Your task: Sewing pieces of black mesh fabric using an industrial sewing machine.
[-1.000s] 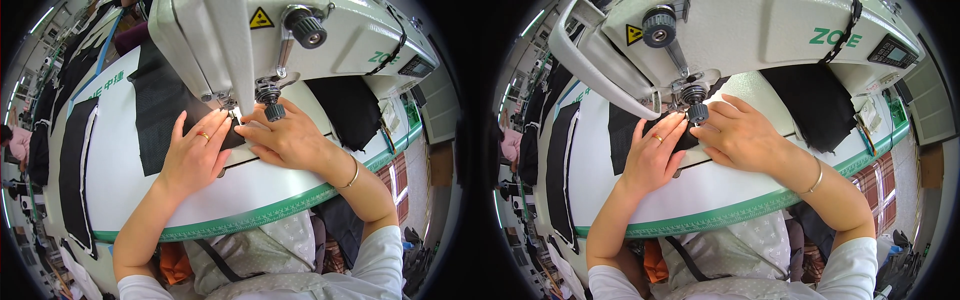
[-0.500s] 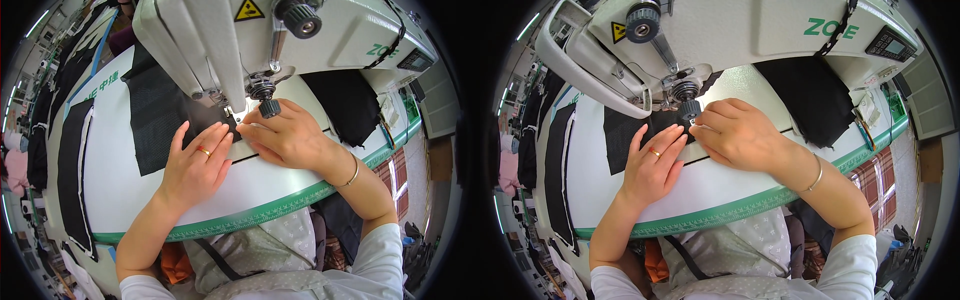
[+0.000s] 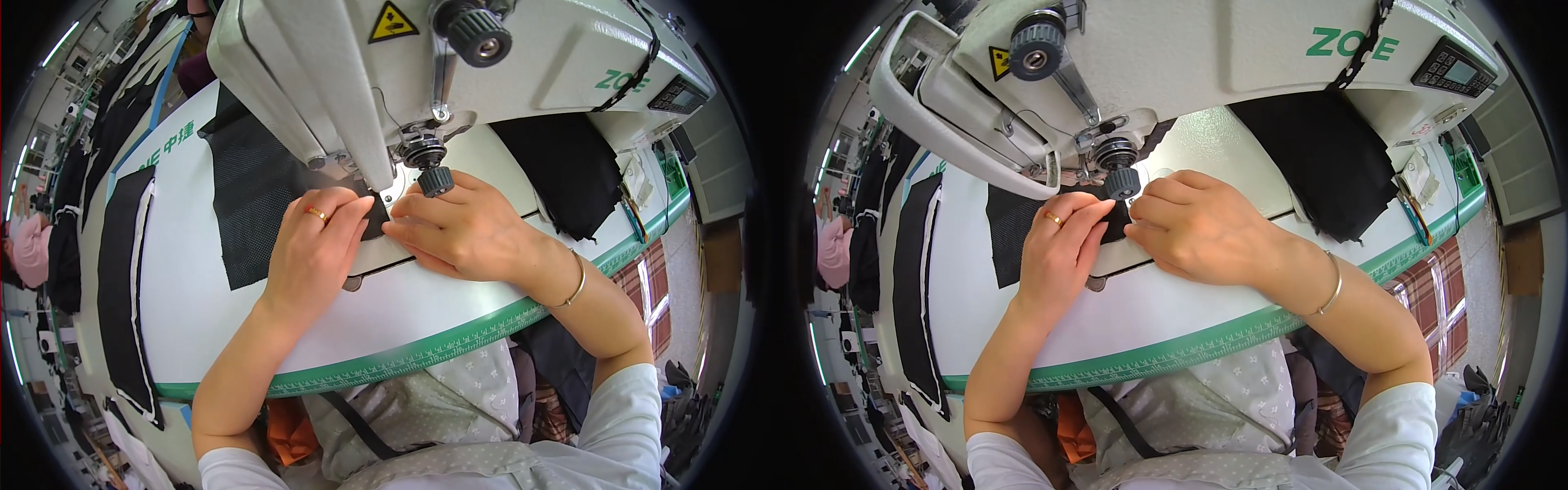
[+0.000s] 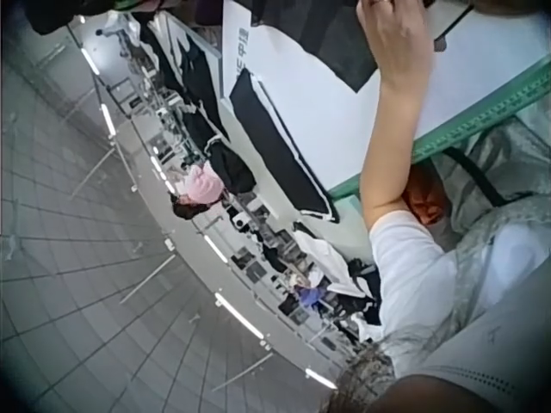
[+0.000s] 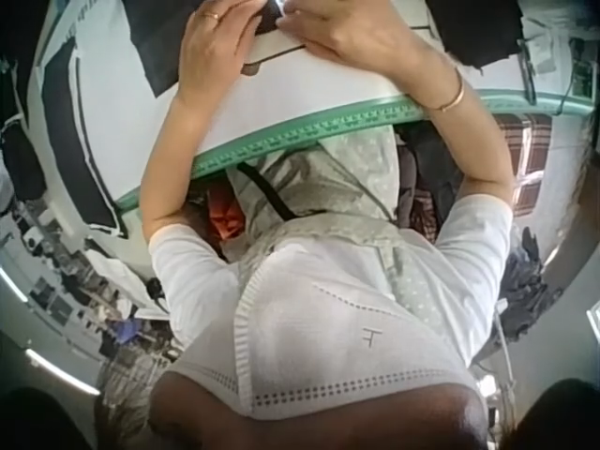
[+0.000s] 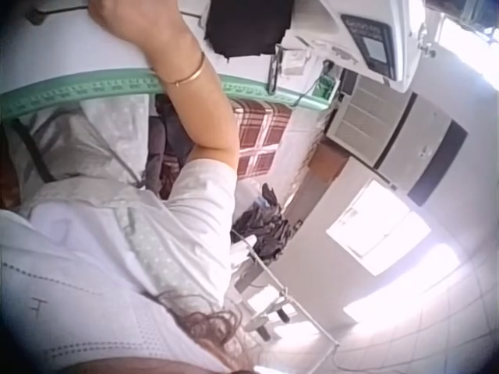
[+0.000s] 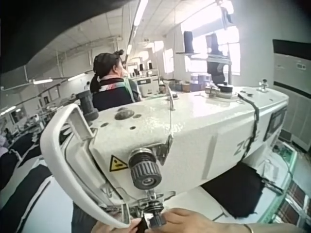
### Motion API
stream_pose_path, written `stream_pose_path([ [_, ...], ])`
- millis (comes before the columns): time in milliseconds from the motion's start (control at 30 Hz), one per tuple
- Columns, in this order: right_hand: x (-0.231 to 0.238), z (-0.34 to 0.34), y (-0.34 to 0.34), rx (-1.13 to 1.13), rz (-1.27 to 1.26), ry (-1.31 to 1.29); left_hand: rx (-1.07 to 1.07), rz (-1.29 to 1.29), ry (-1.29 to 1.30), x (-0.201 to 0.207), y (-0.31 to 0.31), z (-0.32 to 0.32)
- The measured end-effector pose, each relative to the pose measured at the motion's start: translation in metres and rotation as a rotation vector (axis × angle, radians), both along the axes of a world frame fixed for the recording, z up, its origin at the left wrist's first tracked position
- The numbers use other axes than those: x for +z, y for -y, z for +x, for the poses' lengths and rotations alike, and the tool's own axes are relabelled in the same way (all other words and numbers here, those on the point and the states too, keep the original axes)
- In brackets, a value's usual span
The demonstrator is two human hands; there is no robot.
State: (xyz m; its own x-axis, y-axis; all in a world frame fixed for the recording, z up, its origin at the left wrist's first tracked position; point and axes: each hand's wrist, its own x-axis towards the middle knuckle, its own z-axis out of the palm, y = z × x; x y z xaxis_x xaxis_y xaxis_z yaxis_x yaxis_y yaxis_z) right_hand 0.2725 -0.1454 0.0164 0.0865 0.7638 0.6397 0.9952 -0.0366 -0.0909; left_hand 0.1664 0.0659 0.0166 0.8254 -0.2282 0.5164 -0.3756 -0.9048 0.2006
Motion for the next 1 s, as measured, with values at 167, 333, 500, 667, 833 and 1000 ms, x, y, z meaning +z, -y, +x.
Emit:
stream_pose_path([
  [167, 0.0, 0.0, 0.0, 0.024, -0.022, -0.049, 0.042, 0.076, 0.029, -0.004, 0.0, 0.019],
  [333, -0.001, 0.0, -0.001, 0.039, -0.013, -0.084, 0.079, 0.093, 0.109, -0.011, 0.003, 0.022],
  [500, -0.002, 0.0, 0.0, 0.031, -0.013, -0.074, 0.085, 0.034, 0.117, -0.018, 0.001, 0.022],
  [667, 0.0, 0.0, 0.001, 0.045, -0.02, -0.087, 0.069, 0.014, 0.099, -0.015, 0.0, 0.021],
  [833, 0.0, -0.001, 0.001, 0.008, -0.019, -0.098, 0.007, 0.036, -0.005, -0.001, 0.003, 0.001],
  [1000, -0.001, -0.001, 0.001, 0.01, -0.023, -0.108, 0.06, 0.158, -0.102, 0.007, 0.008, -0.013],
])
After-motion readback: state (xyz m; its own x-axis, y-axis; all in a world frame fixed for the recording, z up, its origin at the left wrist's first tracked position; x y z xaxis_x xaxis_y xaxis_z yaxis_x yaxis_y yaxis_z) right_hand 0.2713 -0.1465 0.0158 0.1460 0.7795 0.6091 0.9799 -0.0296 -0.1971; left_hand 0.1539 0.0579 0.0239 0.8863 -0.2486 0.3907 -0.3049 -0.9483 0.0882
